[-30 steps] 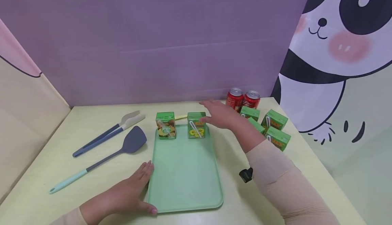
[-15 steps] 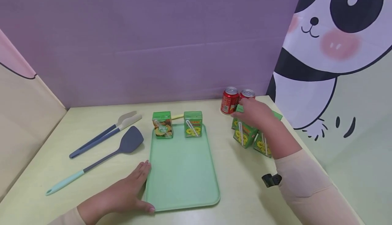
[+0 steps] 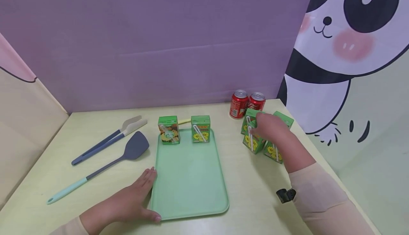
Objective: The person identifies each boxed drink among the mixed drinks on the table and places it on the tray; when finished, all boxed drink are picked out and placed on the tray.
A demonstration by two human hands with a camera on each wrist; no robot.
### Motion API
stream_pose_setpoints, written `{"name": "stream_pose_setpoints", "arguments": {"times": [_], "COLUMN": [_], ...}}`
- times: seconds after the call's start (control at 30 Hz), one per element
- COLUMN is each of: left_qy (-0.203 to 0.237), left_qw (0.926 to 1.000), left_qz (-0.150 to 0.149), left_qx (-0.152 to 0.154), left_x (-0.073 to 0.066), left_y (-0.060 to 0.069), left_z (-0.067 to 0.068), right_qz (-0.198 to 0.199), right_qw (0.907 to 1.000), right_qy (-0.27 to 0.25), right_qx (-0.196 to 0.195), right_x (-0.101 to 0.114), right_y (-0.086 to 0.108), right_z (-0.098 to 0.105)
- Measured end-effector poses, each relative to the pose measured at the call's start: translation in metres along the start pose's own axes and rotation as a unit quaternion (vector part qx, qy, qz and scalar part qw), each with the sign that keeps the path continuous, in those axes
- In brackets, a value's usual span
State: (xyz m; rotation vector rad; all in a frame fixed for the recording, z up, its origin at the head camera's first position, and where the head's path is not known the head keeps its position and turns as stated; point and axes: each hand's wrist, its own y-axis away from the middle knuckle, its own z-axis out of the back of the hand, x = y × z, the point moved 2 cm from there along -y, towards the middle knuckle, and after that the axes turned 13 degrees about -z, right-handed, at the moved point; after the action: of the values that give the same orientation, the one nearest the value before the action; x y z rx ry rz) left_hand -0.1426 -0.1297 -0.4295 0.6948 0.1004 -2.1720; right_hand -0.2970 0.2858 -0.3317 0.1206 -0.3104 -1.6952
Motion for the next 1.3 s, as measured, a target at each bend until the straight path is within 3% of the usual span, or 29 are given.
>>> {"name": "stream_pose_setpoints", "arguments": {"times": [0.23,0.43,0.87,1.1,1.3], "left_qy": [-0.002,0.003,0.002,-0.002,-0.001], "left_qw": [1.0000,1.0000,1.0000,1.0000,1.0000], "left_qz": [-0.002,0.003,0.004,0.002,-0.001], "left_qx": [-0.002,-0.001,-0.004,-0.001,-0.003], "left_x": [0.001,-0.001,0.002,0.002,0.002], "left_y": [0.000,0.001,0.001,0.001,0.001], "left_z": [0.000,-0.001,-0.002,-0.001,-0.001], "right_qz": [0.017,0.043,0.160,0.214,0.248], "right_qw": [0.9996,0.9981,0.9842,0.9753,0.9668], "right_qy": [0.000,-0.004,0.010,0.011,0.045], "right_qx": [-0.024,-0.044,-0.074,-0.052,-0.042], "right_x": [0.006,0.028,0.105,0.153,0.190], "right_y": [0.001,0.013,0.055,0.066,0.070], "right_z": [0.000,0.005,0.005,-0.009,-0.027]}}
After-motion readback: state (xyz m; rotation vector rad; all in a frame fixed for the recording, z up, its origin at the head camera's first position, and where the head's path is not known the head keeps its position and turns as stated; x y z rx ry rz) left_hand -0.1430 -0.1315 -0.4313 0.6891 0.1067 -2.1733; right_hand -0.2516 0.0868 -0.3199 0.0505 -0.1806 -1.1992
